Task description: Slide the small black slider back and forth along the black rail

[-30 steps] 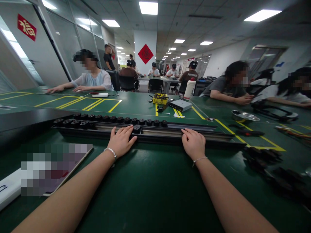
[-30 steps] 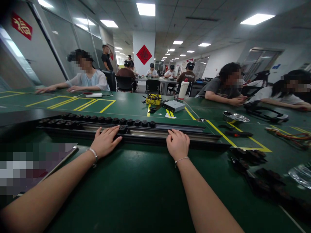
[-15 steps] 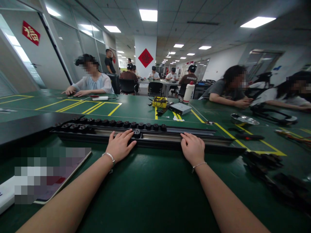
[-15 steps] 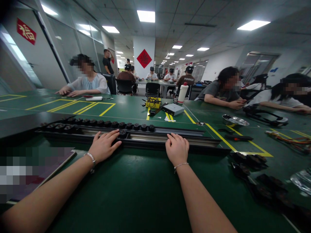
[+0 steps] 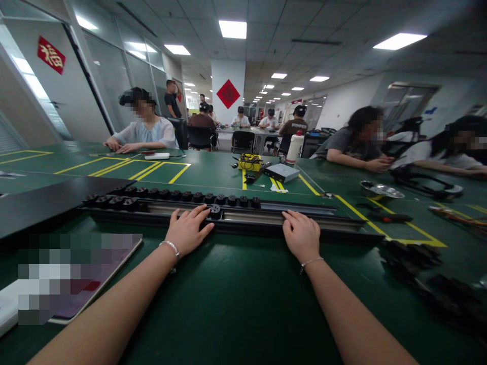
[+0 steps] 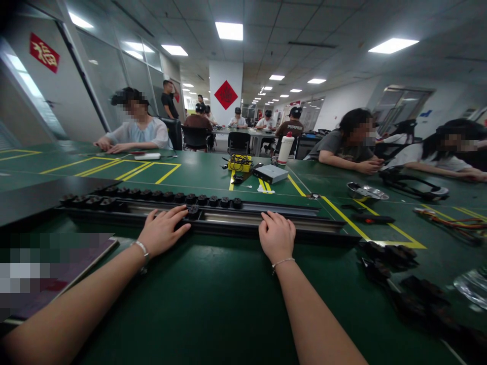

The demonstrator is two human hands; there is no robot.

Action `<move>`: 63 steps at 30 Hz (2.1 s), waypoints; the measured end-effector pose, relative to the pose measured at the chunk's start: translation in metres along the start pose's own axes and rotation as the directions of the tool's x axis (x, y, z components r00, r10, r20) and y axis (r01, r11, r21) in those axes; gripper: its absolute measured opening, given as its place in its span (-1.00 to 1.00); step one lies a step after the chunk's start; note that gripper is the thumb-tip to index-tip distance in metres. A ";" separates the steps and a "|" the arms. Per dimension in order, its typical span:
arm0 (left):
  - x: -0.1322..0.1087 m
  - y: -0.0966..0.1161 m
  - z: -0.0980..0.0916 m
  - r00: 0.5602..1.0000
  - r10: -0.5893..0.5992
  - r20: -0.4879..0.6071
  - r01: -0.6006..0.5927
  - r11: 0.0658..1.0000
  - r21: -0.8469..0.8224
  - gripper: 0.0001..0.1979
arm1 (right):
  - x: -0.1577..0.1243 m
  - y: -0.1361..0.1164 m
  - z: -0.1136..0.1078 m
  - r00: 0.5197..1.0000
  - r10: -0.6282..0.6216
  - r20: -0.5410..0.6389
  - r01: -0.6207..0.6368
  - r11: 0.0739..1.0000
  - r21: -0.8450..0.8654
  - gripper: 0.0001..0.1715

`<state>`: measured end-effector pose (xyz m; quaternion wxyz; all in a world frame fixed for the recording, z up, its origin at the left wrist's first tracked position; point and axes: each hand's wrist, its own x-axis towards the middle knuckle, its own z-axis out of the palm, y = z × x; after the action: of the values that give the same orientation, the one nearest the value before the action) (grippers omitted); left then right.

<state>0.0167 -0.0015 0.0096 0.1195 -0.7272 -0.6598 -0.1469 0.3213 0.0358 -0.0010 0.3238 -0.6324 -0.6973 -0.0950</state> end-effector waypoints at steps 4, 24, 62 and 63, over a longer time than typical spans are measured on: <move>0.000 0.000 0.000 1.000 -0.001 0.006 0.001 1.000 0.000 -0.50 | 0.000 0.000 0.000 1.000 -0.007 -0.008 0.007 1.000 0.006 -0.57; -0.001 0.003 0.004 0.999 -0.026 -0.029 0.026 1.000 0.006 -0.46 | 0.000 0.000 0.001 1.000 -0.010 -0.024 0.010 1.000 0.008 -0.58; 0.002 0.002 0.003 1.000 -0.027 -0.001 0.027 1.000 -0.011 -0.46 | 0.000 -0.002 -0.001 1.000 0.018 0.015 -0.018 1.000 -0.004 -0.57; 0.002 0.002 0.003 1.000 -0.028 0.001 0.028 1.000 -0.010 -0.46 | 0.000 -0.002 -0.001 1.000 0.019 0.016 -0.019 1.000 -0.005 -0.57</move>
<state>0.0192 0.0009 0.0073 0.1136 -0.7185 -0.6692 -0.1517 0.3196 0.0347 -0.0001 0.3177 -0.6404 -0.6936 -0.0887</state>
